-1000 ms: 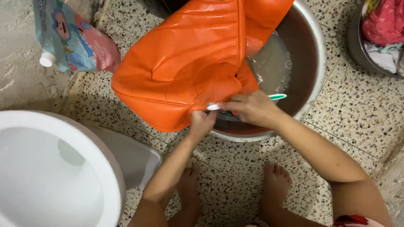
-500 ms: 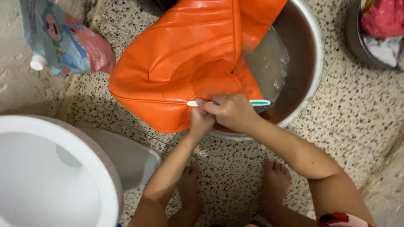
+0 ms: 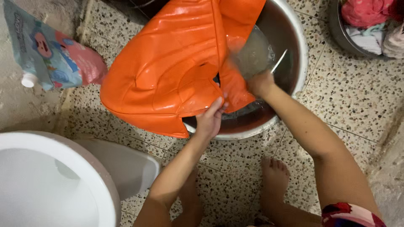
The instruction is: The person scrubs an orange bag with a toothbrush in a metal basin filled with soapy water. The person holds the bag with one hand and scrubs the surface with the other, repeatedly dipping the brush into the water.
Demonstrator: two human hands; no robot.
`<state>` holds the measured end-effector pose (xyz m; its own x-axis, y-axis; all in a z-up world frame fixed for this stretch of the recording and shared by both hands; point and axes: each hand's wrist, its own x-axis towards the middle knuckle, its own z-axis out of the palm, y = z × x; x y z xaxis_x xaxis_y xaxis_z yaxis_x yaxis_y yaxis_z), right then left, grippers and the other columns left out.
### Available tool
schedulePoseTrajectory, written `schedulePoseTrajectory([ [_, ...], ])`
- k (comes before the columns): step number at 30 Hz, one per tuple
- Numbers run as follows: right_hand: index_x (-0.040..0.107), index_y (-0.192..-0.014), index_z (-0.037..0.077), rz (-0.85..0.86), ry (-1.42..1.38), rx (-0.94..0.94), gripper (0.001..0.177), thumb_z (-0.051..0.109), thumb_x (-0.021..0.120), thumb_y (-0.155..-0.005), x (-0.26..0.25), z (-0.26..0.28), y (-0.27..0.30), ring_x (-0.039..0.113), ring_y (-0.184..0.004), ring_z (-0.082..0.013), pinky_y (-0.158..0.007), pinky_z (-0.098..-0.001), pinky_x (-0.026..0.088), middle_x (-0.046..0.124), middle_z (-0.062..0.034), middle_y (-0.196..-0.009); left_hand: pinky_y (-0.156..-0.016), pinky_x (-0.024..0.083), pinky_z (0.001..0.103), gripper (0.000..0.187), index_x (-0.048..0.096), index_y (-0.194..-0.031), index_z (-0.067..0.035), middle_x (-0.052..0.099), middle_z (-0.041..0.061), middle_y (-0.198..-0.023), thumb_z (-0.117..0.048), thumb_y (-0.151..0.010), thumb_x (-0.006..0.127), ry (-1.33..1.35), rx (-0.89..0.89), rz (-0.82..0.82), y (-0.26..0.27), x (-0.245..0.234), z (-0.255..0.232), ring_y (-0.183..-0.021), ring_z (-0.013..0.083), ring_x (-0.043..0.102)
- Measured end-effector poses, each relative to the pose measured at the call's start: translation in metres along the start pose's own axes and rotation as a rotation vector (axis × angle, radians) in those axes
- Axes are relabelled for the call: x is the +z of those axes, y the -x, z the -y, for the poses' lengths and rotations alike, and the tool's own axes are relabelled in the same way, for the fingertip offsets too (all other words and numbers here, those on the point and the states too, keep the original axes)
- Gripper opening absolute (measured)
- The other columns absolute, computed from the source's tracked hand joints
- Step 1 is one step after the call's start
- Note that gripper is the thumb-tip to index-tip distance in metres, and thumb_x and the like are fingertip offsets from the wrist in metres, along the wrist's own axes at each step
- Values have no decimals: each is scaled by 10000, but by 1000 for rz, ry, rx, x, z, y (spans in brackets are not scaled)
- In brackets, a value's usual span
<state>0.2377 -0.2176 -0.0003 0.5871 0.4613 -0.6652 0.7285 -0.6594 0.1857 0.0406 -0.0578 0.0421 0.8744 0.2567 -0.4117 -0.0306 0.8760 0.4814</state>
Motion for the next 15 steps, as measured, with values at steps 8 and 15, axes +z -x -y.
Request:
schedulePoseTrajectory([
  [8,776,-1057,375,-207,-446,-374,199,479,629,-970,-73,-37,56,652,-998,-139,-1037,-444,291,761,101,-1025,-1137,500,492,419,509,-1454,9,608,172,-1398,-137,-1074,608,-105,-64,137,11,-53,-21,-1304,306,609],
  [15,667,-718,163,-674,-524,-922,334,434,798,-863,-132,37,67,648,-749,-170,-970,-444,344,684,36,-698,-1214,409,455,467,457,-1494,-51,524,107,-1514,-181,-1065,587,-181,31,79,17,-34,-41,-1396,250,523],
])
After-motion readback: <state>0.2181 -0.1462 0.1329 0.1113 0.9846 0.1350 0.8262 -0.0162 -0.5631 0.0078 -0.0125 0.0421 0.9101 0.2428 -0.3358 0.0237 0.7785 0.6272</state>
